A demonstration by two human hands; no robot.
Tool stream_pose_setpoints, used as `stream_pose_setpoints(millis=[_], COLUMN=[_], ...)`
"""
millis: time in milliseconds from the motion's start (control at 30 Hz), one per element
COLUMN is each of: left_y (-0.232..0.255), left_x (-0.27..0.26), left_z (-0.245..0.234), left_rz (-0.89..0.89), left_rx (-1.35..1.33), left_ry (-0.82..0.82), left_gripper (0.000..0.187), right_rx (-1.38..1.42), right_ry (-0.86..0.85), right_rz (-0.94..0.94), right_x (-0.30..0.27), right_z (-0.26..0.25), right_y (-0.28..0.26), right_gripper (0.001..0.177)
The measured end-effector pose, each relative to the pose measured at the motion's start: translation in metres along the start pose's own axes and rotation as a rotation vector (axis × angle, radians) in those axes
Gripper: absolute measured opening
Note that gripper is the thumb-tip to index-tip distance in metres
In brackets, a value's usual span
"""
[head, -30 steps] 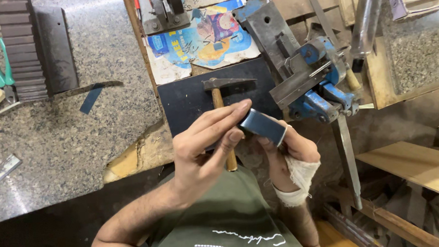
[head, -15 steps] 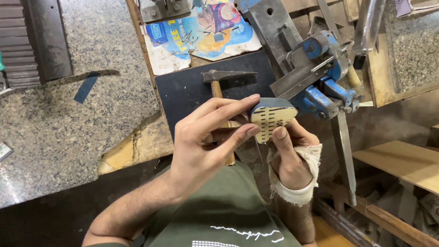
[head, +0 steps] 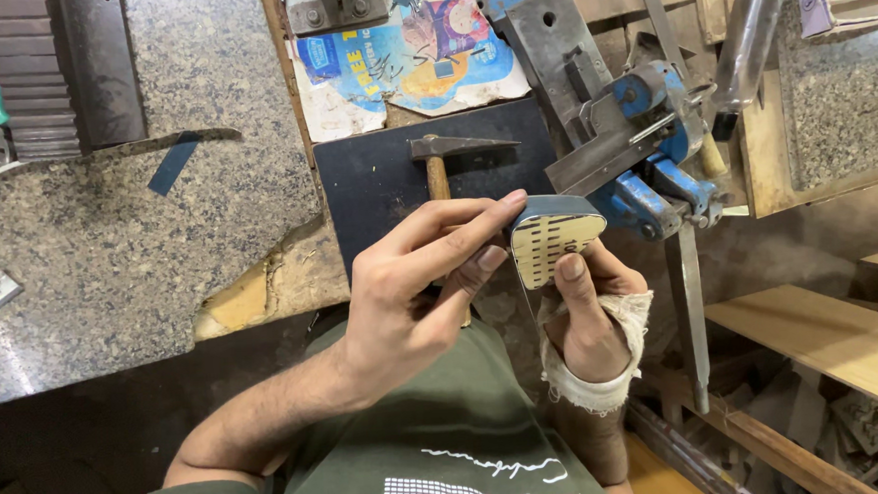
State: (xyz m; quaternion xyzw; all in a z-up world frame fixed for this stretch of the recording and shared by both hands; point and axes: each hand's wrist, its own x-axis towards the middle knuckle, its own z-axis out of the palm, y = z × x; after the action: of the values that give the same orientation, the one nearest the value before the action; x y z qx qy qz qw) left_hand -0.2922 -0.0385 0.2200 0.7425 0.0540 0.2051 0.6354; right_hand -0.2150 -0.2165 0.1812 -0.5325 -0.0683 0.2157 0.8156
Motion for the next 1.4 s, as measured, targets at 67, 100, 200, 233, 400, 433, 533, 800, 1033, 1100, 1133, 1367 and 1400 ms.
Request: stream_pose_setpoints(millis=[67,100,200,233,400,433,533,800,1033,1100,1133,1367,1400], left_y=[-0.002,-0.004,-0.017,-0.027,-0.101,-0.113,-0.122,-0.097,-0.124,-0.148,-0.159,-0.226,-0.232], left_x=[0.001,0.001,-0.001,0.0,0.012,0.015,0.013,0.046,0.1,0.126,0.135,0.192,0.198], left_z=[0.001,0.002,0.004,0.006,0.012,0.011,0.004,0.017,0.057,0.068,0.074,0.11,0.112], left_rz=[-0.002,-0.052,-0.255,-0.359,-0.5,-0.484,-0.344,-0.106,0.094,0.144,0.158,0.235,0.255], left_rx=[-0.007,-0.085,-0.394,-0.545,-0.718,-0.669,-0.504,0.109,0.325,0.387,0.422,0.487,0.508], left_ry=[0.01,0.001,-0.008,0.001,0.042,0.072,0.1,0.072,0.028,0.013,-0.004,-0.064,-0.064], left_gripper=[0.045,0.046,0.047,0.048,0.022,0.02,0.016,0.024,0.023,0.024,0.025,0.025,0.025], right_rx=[-0.027,-0.04,-0.087,-0.057,0.144,0.155,0.018,-0.814,-1.553,-1.98,-2.036,-1.442,-1.609], right_ry=[-0.004,-0.005,0.009,-0.004,-0.043,-0.053,-0.049,0.216,0.606,0.643,0.627,0.446,0.477], right_rz=[-0.007,-0.011,0.025,0.046,0.172,0.162,0.177,0.274,-0.266,-0.384,-0.293,0.587,0.489], right_x=[0.001,0.001,0.004,0.006,0.016,0.016,0.016,0.069,-0.012,-0.022,-0.031,-0.127,-0.137], right_z=[0.0,-0.001,-0.004,-0.006,-0.03,-0.039,-0.069,-0.088,-0.145,-0.202,-0.235,-0.444,-0.451], right_y=[0.002,0.003,0.007,0.01,0.037,0.042,0.07,0.163,0.036,0.017,0.015,0.052,0.052], right_gripper=[0.04,0.04,0.04,0.039,0.032,0.031,0.028,0.028,0.019,0.045,0.043,0.036,0.048])
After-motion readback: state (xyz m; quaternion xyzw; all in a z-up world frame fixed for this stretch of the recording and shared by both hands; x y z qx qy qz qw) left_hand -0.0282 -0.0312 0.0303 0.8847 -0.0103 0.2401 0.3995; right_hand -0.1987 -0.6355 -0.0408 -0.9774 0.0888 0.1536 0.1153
